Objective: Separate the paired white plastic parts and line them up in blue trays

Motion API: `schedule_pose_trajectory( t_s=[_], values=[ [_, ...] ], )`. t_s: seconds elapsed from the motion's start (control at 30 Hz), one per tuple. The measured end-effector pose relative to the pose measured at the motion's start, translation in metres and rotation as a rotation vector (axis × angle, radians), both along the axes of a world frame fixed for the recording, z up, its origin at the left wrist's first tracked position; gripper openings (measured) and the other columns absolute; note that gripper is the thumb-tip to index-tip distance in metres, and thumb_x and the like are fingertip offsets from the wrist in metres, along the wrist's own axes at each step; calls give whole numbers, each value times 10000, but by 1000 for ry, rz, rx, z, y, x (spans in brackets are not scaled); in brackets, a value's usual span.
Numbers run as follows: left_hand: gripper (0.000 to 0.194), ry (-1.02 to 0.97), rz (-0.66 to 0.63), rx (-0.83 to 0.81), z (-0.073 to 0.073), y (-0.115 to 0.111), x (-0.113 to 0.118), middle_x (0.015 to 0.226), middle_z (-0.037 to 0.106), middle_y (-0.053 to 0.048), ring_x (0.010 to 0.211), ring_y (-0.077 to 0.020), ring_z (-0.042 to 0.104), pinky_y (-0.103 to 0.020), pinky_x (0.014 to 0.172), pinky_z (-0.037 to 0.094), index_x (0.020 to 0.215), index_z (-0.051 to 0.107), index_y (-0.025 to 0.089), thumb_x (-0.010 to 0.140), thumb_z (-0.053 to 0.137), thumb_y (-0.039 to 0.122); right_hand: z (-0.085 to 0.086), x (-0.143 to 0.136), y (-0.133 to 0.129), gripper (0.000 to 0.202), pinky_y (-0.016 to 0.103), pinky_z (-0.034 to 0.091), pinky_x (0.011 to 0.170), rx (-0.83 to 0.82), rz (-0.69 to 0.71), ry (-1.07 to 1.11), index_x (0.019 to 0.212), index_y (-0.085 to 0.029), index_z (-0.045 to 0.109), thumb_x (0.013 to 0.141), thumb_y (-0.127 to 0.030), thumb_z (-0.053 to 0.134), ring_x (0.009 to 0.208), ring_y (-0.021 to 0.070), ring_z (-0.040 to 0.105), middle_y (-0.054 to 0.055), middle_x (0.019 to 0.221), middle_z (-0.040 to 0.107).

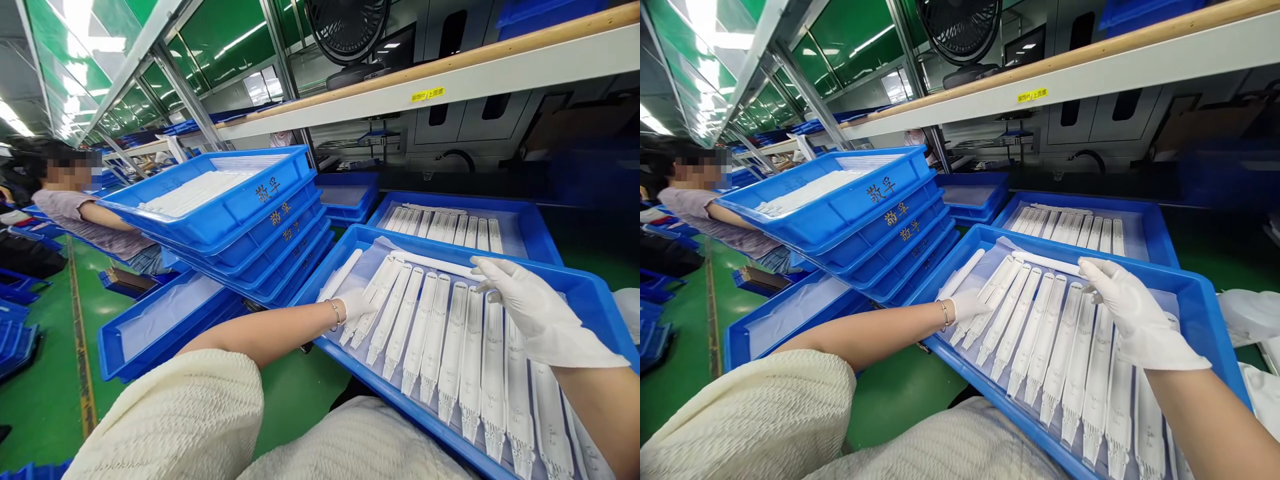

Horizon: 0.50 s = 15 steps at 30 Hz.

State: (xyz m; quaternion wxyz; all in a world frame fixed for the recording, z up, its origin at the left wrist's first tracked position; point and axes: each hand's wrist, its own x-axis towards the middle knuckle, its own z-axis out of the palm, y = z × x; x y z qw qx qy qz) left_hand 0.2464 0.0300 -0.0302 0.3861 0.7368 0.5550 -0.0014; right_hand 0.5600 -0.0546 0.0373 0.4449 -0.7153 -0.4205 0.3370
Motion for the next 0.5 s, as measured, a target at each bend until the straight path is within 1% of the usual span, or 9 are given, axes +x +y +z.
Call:
schedule_pose_trajectory(
  t_s=[0.07, 0.13, 0.2, 0.3, 0.37, 0.4, 0.43, 0.5],
  values=[
    [354, 16, -16, 5, 1, 0, -2, 948, 761, -85, 870, -248, 715, -288, 706, 527, 1070, 718, 123, 831, 687, 382, -10, 3, 7, 628, 421, 512, 818, -16, 44, -40, 1210, -252, 706, 827, -745, 649, 956, 285, 688, 72, 1110, 741],
    [295, 26, -36, 33, 1, 1, -4, 942, 750, -80, 849, -230, 699, -277, 698, 507, 1048, 712, 121, 846, 661, 329, -23, 6, 18, 613, 419, 521, 824, -36, 118, -146, 1221, -210, 699, 852, -696, 641, 956, 289, 698, 92, 1122, 739],
    [250, 32, -61, 73, 2, 4, -7, 933, 741, -65, 838, -212, 682, -268, 718, 496, 1045, 706, 130, 844, 642, 265, -37, 10, 32, 554, 428, 518, 848, -42, 194, -389, 1185, -163, 714, 890, -621, 617, 986, 312, 692, 125, 1093, 737],
    [277, 56, -100, 126, 2, 8, -8, 959, 735, -63, 852, -210, 669, -269, 749, 495, 1092, 699, 142, 849, 639, 260, -54, 12, 55, 457, 418, 496, 864, -6, 310, -879, 1206, -131, 714, 965, -481, 546, 1046, 329, 658, 164, 1154, 705],
    [339, 79, -132, 151, 4, 10, -9, 1003, 736, -64, 886, -217, 668, -273, 780, 499, 1163, 685, 158, 854, 659, 296, -60, 10, 66, 396, 397, 475, 798, -29, 372, -1185, 1203, -117, 708, 997, -383, 499, 1002, 321, 645, 178, 1138, 688],
    [375, 89, -149, 160, 6, 10, -10, 1020, 736, -64, 902, -221, 669, -277, 797, 501, 1206, 672, 170, 864, 664, 322, -60, 8, 71, 361, 388, 455, 753, -53, 400, -1304, 1165, -105, 714, 1001, -330, 484, 966, 319, 640, 185, 1098, 684],
    [406, 93, -164, 166, 9, 11, -11, 1041, 736, -69, 928, -228, 671, -284, 821, 503, 1249, 655, 180, 879, 659, 348, -60, 5, 76, 329, 382, 429, 715, -79, 418, -1395, 1114, -91, 720, 997, -269, 469, 937, 322, 635, 194, 1053, 678],
    [438, 157, -187, 229, 19, 13, -15, 1121, 725, -97, 1018, -252, 670, -309, 882, 500, 1325, 613, 202, 931, 611, 394, -59, -1, 82, 314, 380, 378, 674, -98, 442, -1489, 1039, -58, 720, 974, -146, 426, 906, 336, 629, 213, 981, 661]
  ],
)
